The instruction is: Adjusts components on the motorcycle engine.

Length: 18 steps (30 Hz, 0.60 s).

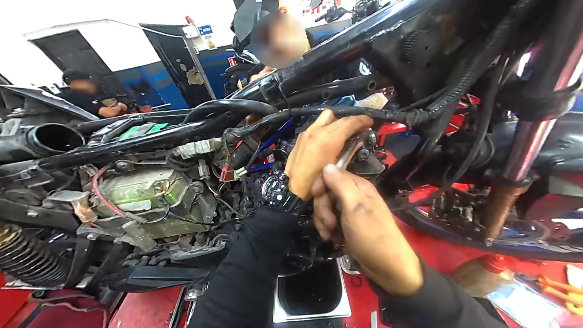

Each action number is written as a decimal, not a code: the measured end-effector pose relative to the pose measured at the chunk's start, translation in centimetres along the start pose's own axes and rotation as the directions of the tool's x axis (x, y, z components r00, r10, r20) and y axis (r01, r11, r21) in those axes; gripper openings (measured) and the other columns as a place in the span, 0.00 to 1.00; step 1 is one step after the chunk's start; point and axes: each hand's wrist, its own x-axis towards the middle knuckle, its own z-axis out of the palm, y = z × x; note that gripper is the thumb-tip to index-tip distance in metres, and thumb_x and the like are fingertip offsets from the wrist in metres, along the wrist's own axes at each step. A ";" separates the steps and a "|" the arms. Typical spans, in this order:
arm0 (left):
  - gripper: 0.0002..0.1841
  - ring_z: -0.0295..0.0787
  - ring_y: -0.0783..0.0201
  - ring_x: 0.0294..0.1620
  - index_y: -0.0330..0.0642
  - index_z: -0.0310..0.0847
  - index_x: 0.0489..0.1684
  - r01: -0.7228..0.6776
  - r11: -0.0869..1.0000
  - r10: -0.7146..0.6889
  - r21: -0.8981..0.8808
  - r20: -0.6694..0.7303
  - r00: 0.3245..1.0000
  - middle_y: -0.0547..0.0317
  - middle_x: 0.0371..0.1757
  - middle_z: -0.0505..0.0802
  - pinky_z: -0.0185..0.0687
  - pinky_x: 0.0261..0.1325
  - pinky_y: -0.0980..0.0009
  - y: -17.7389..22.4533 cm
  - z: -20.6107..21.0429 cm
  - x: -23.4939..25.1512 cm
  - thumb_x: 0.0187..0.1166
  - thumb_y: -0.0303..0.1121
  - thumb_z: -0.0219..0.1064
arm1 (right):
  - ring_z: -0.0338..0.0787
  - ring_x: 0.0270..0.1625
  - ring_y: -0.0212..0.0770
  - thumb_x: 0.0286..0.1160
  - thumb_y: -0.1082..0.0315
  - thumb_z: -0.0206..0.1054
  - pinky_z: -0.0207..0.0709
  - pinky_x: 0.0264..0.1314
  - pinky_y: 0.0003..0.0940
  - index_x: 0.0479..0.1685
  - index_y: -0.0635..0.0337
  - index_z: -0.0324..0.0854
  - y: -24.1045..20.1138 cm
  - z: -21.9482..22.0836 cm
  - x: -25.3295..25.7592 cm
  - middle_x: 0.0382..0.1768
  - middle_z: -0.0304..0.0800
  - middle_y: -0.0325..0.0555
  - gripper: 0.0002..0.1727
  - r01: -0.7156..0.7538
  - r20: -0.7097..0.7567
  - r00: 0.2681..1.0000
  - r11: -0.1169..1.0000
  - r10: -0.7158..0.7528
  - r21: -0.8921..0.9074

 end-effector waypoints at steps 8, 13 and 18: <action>0.16 0.89 0.61 0.56 0.49 0.90 0.61 0.084 0.988 -0.105 0.130 0.160 0.981 0.67 0.54 0.97 0.85 0.55 0.63 6.9 -4.8 3.7 0.80 0.43 0.73 | 0.63 0.10 0.26 0.94 0.52 0.39 0.64 0.12 0.20 0.23 0.50 0.75 0.2 -11.8 -2.6 0.11 0.64 0.31 0.29 -0.093 -0.005 0.995 0.951 0.099 0.296; 0.21 0.88 0.61 0.53 0.51 0.89 0.64 0.072 0.987 -0.098 0.143 0.189 0.977 0.68 0.54 0.97 0.83 0.50 0.64 6.8 -4.7 3.8 0.76 0.48 0.75 | 0.63 0.09 0.28 0.95 0.48 0.38 0.63 0.12 0.23 0.21 0.49 0.73 0.3 -9.0 -2.6 0.09 0.63 0.32 0.30 -0.044 -0.180 0.980 0.972 0.087 0.231; 0.21 0.89 0.62 0.55 0.52 0.89 0.65 0.074 0.988 -0.102 0.138 0.211 0.972 0.69 0.55 0.96 0.85 0.52 0.62 6.4 -4.8 4.1 0.74 0.43 0.76 | 0.70 0.11 0.32 0.95 0.44 0.41 0.71 0.14 0.29 0.27 0.49 0.74 0.7 -0.9 -1.6 0.12 0.68 0.34 0.29 0.048 -0.270 0.963 0.995 -0.022 0.092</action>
